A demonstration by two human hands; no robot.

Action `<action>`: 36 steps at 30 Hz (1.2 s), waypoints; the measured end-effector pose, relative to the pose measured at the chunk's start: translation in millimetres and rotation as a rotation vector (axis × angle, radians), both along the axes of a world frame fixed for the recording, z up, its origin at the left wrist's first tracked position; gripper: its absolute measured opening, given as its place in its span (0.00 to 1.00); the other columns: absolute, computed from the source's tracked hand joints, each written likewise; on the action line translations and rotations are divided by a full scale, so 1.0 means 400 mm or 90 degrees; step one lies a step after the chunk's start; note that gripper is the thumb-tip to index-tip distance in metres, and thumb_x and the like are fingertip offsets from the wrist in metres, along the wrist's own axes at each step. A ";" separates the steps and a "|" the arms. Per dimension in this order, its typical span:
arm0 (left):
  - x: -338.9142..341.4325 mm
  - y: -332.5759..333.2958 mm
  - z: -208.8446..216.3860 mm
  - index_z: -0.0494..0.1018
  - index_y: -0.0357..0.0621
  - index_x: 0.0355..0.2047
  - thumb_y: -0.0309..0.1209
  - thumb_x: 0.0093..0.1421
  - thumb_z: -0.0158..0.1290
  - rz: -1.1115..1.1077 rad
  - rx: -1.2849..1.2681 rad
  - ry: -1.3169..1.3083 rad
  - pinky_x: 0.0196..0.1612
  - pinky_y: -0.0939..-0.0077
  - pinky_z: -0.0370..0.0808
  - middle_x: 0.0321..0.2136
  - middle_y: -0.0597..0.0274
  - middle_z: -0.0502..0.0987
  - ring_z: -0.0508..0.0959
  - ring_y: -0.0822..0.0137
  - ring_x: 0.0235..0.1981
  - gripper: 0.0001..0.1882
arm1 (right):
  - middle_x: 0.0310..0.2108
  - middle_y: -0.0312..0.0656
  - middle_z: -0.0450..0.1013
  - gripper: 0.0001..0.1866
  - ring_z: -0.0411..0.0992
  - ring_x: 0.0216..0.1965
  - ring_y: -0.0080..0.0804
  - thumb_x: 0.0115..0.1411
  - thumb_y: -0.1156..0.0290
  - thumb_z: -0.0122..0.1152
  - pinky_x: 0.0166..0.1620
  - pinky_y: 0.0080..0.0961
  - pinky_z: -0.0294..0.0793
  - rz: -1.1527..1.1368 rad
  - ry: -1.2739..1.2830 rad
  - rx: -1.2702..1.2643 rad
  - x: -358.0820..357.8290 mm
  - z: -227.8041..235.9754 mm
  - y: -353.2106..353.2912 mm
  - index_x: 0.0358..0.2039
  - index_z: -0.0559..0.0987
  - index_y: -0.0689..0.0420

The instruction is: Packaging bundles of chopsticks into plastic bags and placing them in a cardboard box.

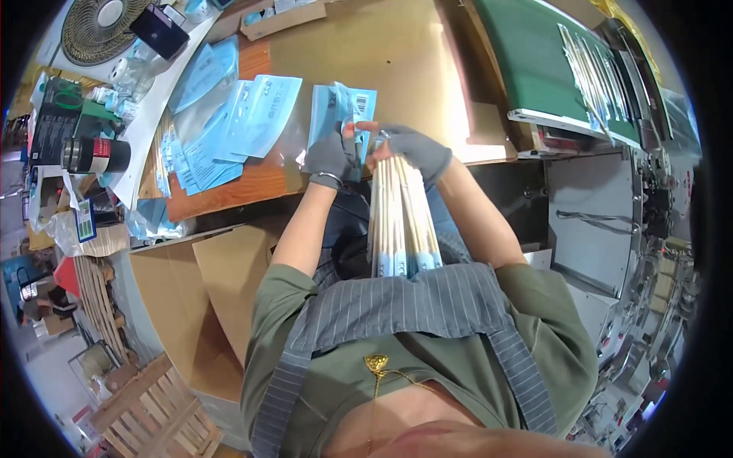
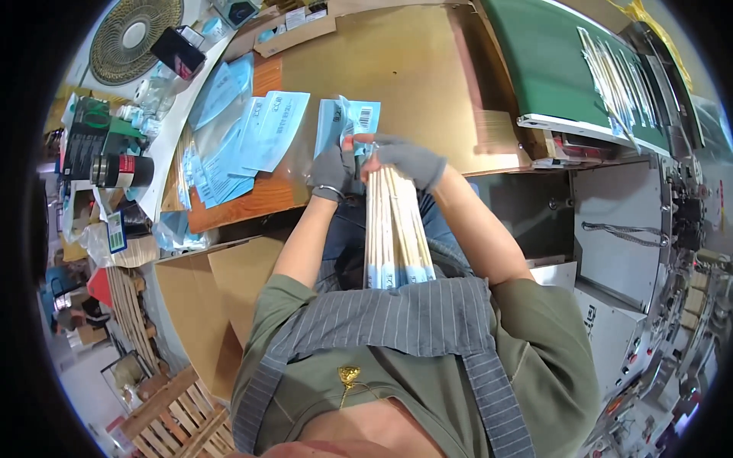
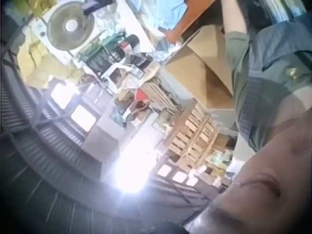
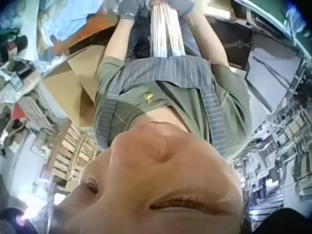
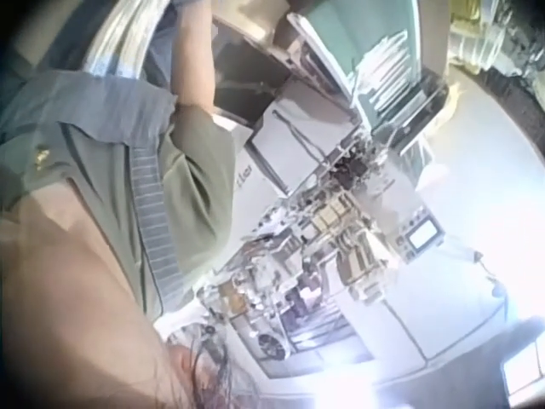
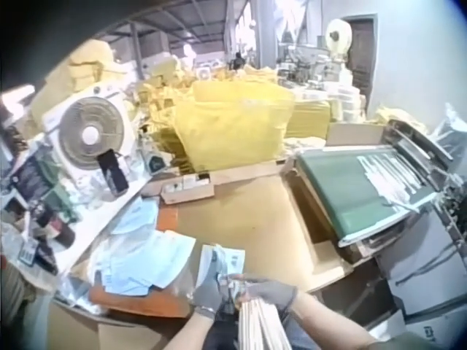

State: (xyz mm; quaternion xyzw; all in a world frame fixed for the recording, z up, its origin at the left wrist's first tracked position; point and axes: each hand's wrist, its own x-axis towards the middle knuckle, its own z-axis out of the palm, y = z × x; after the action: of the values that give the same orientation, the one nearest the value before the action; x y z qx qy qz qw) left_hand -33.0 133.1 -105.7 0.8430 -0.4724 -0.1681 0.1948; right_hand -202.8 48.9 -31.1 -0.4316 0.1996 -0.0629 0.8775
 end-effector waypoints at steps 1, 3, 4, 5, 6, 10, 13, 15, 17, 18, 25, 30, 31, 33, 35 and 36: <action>-0.003 0.005 -0.007 0.71 0.44 0.44 0.49 0.63 0.41 -0.002 -0.002 0.003 0.35 0.49 0.72 0.29 0.43 0.77 0.77 0.40 0.31 0.23 | 0.28 0.45 0.75 0.38 0.75 0.29 0.29 0.49 0.72 0.57 0.36 0.23 0.73 -0.014 0.021 -0.008 0.012 -0.026 0.002 0.61 0.58 0.69; -0.012 0.026 -0.019 0.73 0.41 0.39 0.45 0.62 0.45 -0.049 -0.152 0.029 0.35 0.51 0.72 0.30 0.42 0.77 0.76 0.40 0.32 0.20 | 0.28 0.46 0.76 0.37 0.76 0.29 0.30 0.49 0.73 0.57 0.36 0.23 0.74 -0.032 0.045 -0.018 0.010 -0.058 0.002 0.60 0.60 0.70; -0.018 0.033 0.000 0.74 0.39 0.36 0.38 0.59 0.50 -0.054 -0.156 0.082 0.36 0.55 0.72 0.32 0.46 0.77 0.77 0.44 0.34 0.14 | 0.28 0.47 0.76 0.37 0.76 0.29 0.29 0.49 0.73 0.56 0.36 0.24 0.75 -0.047 0.087 -0.001 0.003 -0.073 -0.002 0.60 0.59 0.70; -0.014 0.051 -0.004 0.74 0.39 0.36 0.38 0.59 0.50 -0.055 -0.157 0.085 0.36 0.55 0.72 0.32 0.46 0.77 0.77 0.44 0.34 0.14 | 0.28 0.47 0.76 0.38 0.76 0.30 0.29 0.49 0.73 0.56 0.36 0.24 0.75 -0.057 0.127 0.014 0.004 -0.073 0.000 0.60 0.58 0.71; -0.008 0.068 -0.010 0.73 0.39 0.37 0.37 0.59 0.50 -0.051 -0.215 0.073 0.36 0.56 0.72 0.33 0.46 0.77 0.76 0.45 0.35 0.13 | 0.31 0.48 0.76 0.39 0.76 0.30 0.30 0.48 0.73 0.56 0.36 0.24 0.75 -0.055 0.117 0.010 -0.001 -0.063 -0.004 0.61 0.57 0.71; -0.038 0.076 0.062 0.74 0.42 0.40 0.31 0.57 0.50 -0.083 -0.295 -0.053 0.33 0.60 0.72 0.29 0.50 0.75 0.76 0.48 0.32 0.12 | 0.34 0.43 0.76 0.26 0.75 0.32 0.28 0.48 0.72 0.56 0.38 0.25 0.75 -0.038 0.154 -0.026 0.034 -0.062 0.017 0.50 0.72 0.67; -0.067 0.083 0.119 0.75 0.44 0.45 0.26 0.53 0.49 -0.165 -0.374 -0.129 0.29 0.63 0.71 0.25 0.52 0.71 0.74 0.50 0.27 0.18 | 0.43 0.41 0.74 0.20 0.74 0.37 0.25 0.52 0.68 0.58 0.45 0.23 0.72 0.040 0.157 -0.110 0.060 -0.191 -0.015 0.47 0.76 0.60; -0.075 0.105 0.158 0.75 0.47 0.47 0.27 0.51 0.51 -0.334 -0.377 -0.145 0.26 0.63 0.70 0.23 0.59 0.69 0.72 0.55 0.22 0.20 | 0.42 0.42 0.75 0.18 0.74 0.36 0.27 0.55 0.67 0.58 0.47 0.25 0.72 -0.228 -0.101 -0.458 0.076 -0.258 -0.007 0.47 0.75 0.58; -0.079 0.124 0.137 0.72 0.44 0.53 0.26 0.51 0.50 -0.354 -0.432 -0.114 0.26 0.64 0.70 0.23 0.59 0.69 0.71 0.55 0.21 0.25 | 0.37 0.42 0.76 0.17 0.75 0.36 0.29 0.59 0.66 0.56 0.46 0.27 0.74 -0.233 -0.132 -0.379 0.075 -0.244 0.009 0.47 0.74 0.59; -0.087 0.139 0.129 0.72 0.42 0.52 0.25 0.50 0.51 -0.338 -0.448 -0.086 0.26 0.65 0.70 0.23 0.58 0.69 0.71 0.55 0.21 0.25 | 0.38 0.42 0.76 0.17 0.76 0.37 0.29 0.61 0.64 0.54 0.45 0.28 0.75 -0.211 -0.128 -0.109 0.058 -0.237 0.017 0.47 0.74 0.59; -0.153 0.338 0.184 0.72 0.39 0.51 0.26 0.52 0.51 -0.400 -0.403 0.020 0.27 0.64 0.71 0.22 0.55 0.69 0.71 0.54 0.22 0.23 | 0.46 0.44 0.75 0.23 0.76 0.39 0.33 0.63 0.58 0.53 0.45 0.31 0.74 -0.186 0.062 0.049 -0.234 -0.165 0.313 0.53 0.71 0.59; -0.131 0.219 0.294 0.74 0.38 0.47 0.28 0.59 0.48 -0.257 -0.469 0.076 0.28 0.68 0.70 0.23 0.53 0.71 0.72 0.55 0.22 0.17 | 0.25 0.45 0.72 0.16 0.73 0.27 0.26 0.47 0.69 0.67 0.32 0.25 0.71 -0.188 0.372 -0.907 -0.177 0.098 0.141 0.36 0.74 0.58; -0.102 0.188 0.329 0.75 0.39 0.45 0.29 0.60 0.48 -0.227 -0.473 0.106 0.28 0.69 0.70 0.24 0.52 0.72 0.72 0.55 0.23 0.15 | 0.24 0.45 0.71 0.14 0.72 0.26 0.25 0.46 0.71 0.67 0.31 0.24 0.70 -0.317 0.289 -0.938 -0.143 0.124 0.122 0.33 0.73 0.58; -0.051 0.118 0.457 0.77 0.39 0.41 0.29 0.57 0.51 -0.218 -0.445 0.123 0.26 0.71 0.69 0.24 0.51 0.74 0.74 0.60 0.23 0.13 | 0.22 0.40 0.70 0.11 0.71 0.24 0.24 0.50 0.74 0.63 0.30 0.23 0.70 -0.381 0.086 -0.945 -0.083 0.195 0.054 0.34 0.73 0.59; 0.016 0.082 0.575 0.78 0.38 0.40 0.28 0.57 0.50 -0.194 -0.357 0.107 0.30 0.81 0.69 0.24 0.63 0.76 0.74 0.75 0.27 0.13 | 0.23 0.36 0.70 0.05 0.70 0.25 0.21 0.54 0.77 0.56 0.31 0.22 0.70 -0.402 -0.029 -0.905 -0.055 0.318 0.004 0.32 0.73 0.60; 0.063 0.063 0.628 0.78 0.37 0.34 0.30 0.55 0.50 -0.237 -0.286 0.008 0.27 0.79 0.69 0.18 0.62 0.75 0.74 0.74 0.22 0.11 | 0.19 0.39 0.69 0.05 0.71 0.22 0.25 0.52 0.75 0.56 0.28 0.25 0.69 -0.405 -0.031 -0.946 -0.028 0.350 -0.030 0.31 0.74 0.59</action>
State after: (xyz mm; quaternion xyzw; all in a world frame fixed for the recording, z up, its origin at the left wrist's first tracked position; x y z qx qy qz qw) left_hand -7.8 158.3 145.5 0.6764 -0.6434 -0.0973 0.3451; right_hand -213.9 37.0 109.1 -0.8230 0.1999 -0.4353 0.3052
